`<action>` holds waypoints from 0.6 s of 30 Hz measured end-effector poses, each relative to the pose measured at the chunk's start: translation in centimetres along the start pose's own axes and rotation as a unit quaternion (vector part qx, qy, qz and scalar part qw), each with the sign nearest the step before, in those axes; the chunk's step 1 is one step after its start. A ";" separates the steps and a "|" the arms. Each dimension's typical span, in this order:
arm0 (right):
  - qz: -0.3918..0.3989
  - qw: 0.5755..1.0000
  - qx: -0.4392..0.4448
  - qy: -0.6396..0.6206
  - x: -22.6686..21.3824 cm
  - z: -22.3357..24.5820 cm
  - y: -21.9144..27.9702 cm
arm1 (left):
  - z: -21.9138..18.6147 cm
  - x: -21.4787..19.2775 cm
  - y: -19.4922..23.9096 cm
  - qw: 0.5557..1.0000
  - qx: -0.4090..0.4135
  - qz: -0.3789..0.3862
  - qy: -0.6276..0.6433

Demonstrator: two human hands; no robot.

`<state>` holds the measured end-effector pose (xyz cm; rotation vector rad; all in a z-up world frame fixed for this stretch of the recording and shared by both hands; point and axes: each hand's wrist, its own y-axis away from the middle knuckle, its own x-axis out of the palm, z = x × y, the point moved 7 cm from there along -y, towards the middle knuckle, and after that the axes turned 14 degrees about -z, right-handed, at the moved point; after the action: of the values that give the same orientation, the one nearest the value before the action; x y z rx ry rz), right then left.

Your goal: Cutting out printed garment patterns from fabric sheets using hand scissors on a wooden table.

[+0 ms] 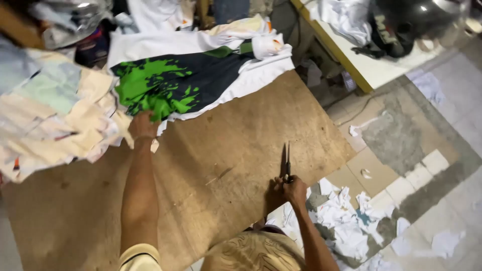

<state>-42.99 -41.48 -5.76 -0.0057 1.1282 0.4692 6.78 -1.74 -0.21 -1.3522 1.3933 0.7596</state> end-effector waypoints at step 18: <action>-0.001 0.991 -0.106 0.082 -3.0 3.0 -10.2 | -13.7 -23.7 -2.5 0.883 0.185 -0.339 -0.267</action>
<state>-37.76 -51.05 -4.16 -0.2356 1.2345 0.5937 2.81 -7.07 26.47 -1.0958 0.5191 0.3195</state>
